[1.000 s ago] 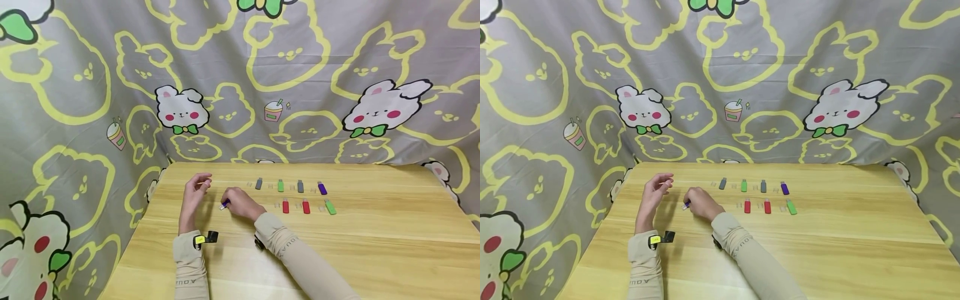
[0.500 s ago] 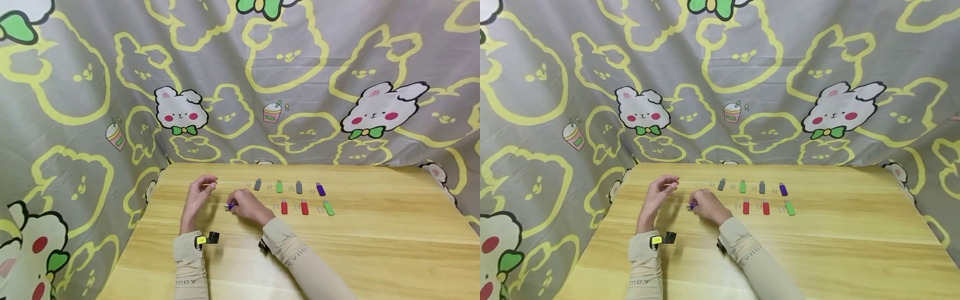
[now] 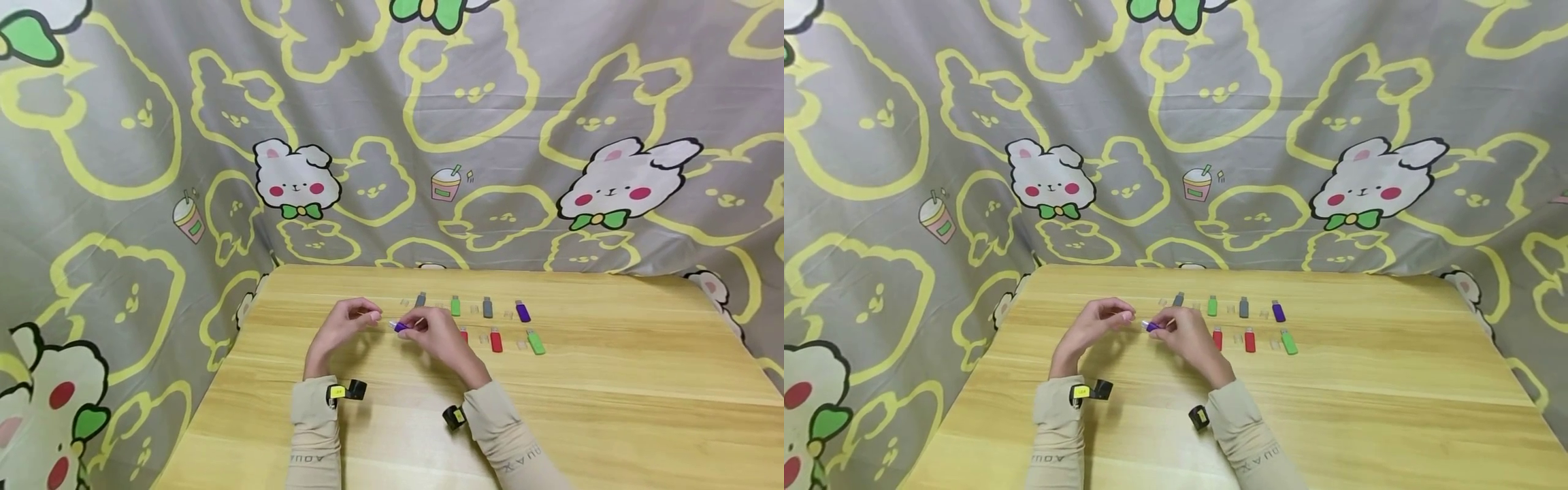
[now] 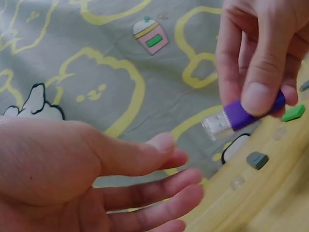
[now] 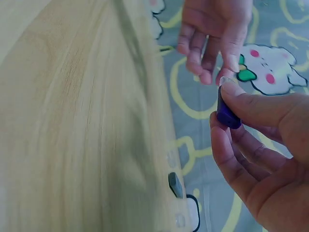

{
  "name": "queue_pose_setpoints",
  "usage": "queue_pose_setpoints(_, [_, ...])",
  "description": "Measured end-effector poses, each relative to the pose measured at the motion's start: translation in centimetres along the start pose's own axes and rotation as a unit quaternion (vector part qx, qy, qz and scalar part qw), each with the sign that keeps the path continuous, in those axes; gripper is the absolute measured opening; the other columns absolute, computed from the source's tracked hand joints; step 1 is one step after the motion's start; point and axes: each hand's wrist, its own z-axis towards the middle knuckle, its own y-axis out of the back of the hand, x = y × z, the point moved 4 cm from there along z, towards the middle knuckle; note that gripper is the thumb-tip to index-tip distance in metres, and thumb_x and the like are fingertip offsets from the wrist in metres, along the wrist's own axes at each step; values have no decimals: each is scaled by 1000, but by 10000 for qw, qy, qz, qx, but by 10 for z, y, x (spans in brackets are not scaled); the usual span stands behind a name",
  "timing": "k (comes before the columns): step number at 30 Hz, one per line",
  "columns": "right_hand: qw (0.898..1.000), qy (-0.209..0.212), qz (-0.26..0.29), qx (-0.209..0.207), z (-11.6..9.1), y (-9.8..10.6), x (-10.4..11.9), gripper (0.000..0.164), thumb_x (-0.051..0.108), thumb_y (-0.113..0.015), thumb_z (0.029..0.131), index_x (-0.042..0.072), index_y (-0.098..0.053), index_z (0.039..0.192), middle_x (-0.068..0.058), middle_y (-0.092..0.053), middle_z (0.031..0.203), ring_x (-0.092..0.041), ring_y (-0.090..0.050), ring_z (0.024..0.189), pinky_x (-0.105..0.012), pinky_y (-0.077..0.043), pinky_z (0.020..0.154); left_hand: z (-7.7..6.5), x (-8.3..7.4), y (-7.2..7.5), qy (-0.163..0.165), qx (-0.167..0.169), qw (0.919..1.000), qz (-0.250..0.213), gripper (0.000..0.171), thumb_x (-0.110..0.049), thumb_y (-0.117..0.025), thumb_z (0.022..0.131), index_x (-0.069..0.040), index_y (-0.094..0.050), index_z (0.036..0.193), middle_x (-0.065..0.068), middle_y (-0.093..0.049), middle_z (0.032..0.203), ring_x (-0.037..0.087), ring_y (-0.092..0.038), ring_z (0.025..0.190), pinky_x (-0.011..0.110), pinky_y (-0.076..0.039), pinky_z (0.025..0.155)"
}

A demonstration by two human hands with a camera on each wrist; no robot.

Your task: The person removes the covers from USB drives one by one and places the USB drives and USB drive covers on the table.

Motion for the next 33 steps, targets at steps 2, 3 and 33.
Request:
queue_pose_setpoints(2, [9998,11,83,-154,-5,4,-2,13,8,-84,86,7,-79,98,-2,-75,90,-11,-69,77,-24,-59,71,2,-2,-8,-17,243,9997,-49,22,-6,-68,99,9,-69,115,23,-71,106,52,-65,101,61,-53,94])
queue_pose_setpoints(3, [9997,21,133,-216,-6,6,-3,12,9,-83,86,7,-79,98,-2,-75,91,-11,-69,78,-24,-59,71,3,-3,-11,-26,343,9994,-79,22,-6,-69,98,9,-69,115,23,-72,106,52,-65,101,60,-53,94])
queue_pose_setpoints(33, [9993,-93,97,-359,-14,20,-7,8,8,-79,91,10,-79,99,-2,-75,97,-11,-68,81,-24,-58,73,13,-17,-39,-75,235,9996,103,10,5,-72,91,5,-73,101,26,-71,93,51,-66,87,53,-59,82])
